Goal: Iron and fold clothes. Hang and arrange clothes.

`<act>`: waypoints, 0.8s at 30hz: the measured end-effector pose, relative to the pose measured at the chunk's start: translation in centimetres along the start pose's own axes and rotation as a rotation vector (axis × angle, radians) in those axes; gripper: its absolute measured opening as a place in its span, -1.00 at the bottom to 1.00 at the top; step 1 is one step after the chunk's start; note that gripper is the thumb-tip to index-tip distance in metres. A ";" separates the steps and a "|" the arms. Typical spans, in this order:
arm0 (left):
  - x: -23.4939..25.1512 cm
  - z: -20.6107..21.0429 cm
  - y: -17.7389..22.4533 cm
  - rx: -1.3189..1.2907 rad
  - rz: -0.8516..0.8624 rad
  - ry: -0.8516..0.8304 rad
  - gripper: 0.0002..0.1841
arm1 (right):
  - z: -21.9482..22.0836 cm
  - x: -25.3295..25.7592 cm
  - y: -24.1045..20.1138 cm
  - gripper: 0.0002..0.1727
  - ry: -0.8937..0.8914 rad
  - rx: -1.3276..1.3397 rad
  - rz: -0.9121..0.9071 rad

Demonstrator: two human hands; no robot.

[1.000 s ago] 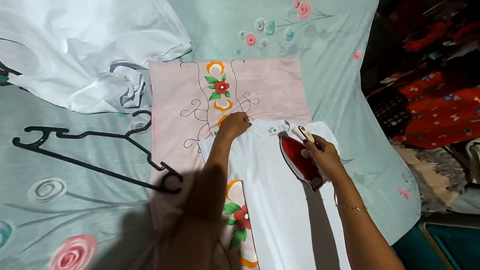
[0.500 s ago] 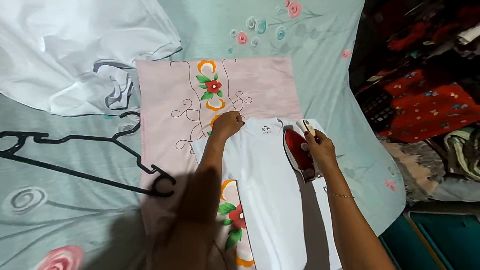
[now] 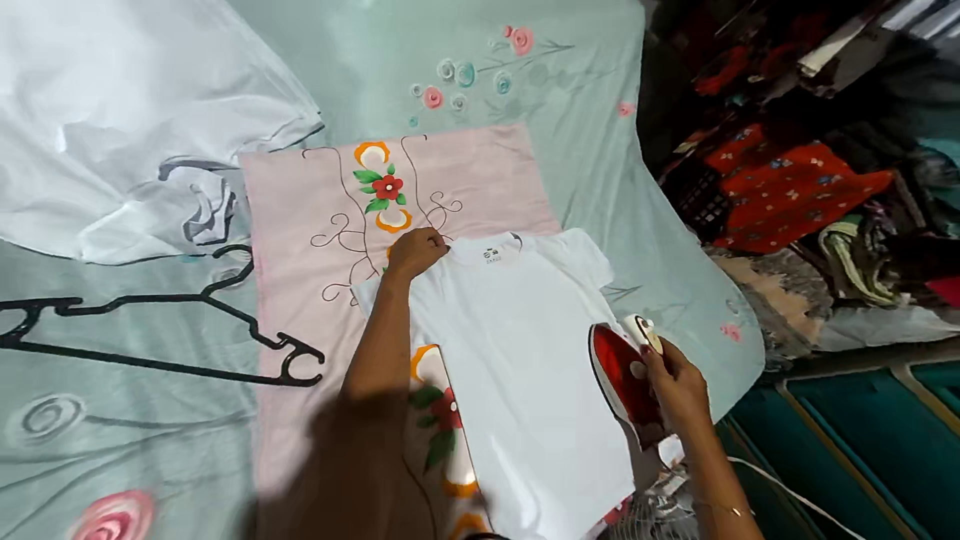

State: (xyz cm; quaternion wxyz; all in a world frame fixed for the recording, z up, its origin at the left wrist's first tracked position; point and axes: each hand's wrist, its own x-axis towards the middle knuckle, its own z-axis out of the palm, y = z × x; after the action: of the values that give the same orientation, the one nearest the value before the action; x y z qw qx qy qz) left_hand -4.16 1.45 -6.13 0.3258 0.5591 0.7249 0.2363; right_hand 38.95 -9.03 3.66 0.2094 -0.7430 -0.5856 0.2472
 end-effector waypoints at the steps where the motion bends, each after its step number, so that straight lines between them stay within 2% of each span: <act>1: 0.0 0.0 0.1 0.009 -0.009 0.001 -0.70 | 0.4 0.3 -0.7 -0.50 0.018 0.013 0.030; 5: -0.7 0.1 1.1 0.031 -0.067 0.028 -0.68 | 2.1 3.8 -3.7 -0.47 0.007 -0.010 0.080; 8: -2.1 -0.3 2.3 0.008 -0.053 0.029 -0.63 | 2.4 6.5 -3.9 -0.46 -0.077 -0.022 0.072; 10: -3.5 -1.3 2.8 0.009 -0.067 0.007 -0.54 | 2.1 6.8 -2.8 -0.48 -0.154 0.045 0.001; 13: -5.9 -3.7 2.5 0.096 -0.139 -0.103 -0.39 | 0.4 4.8 -0.6 -0.52 -0.351 0.117 -0.199; 16: -7.7 -6.3 1.0 0.176 -0.139 -0.227 -0.52 | -0.8 2.6 0.8 -0.52 -0.537 0.166 -0.427; 18: -8.3 -7.1 -0.1 0.143 -0.091 -0.197 -0.65 | -0.6 1.4 0.0 -0.51 -0.612 0.199 -0.515; 21: -9.1 -8.0 -0.2 0.086 -0.051 -0.093 -0.68 | 1.6 -0.2 -3.6 -0.55 -0.691 0.208 -0.595; 24: -10.1 -8.6 0.1 0.110 -0.062 -0.022 -0.71 | 5.2 -1.7 -8.7 -0.55 -0.696 0.120 -0.548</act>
State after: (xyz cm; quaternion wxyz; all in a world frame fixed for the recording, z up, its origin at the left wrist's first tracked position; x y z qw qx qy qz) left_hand -8.74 -8.12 1.86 0.3097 0.5560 0.7502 0.1796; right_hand 28.79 -8.58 5.00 0.1004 -0.4196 -0.7809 0.4517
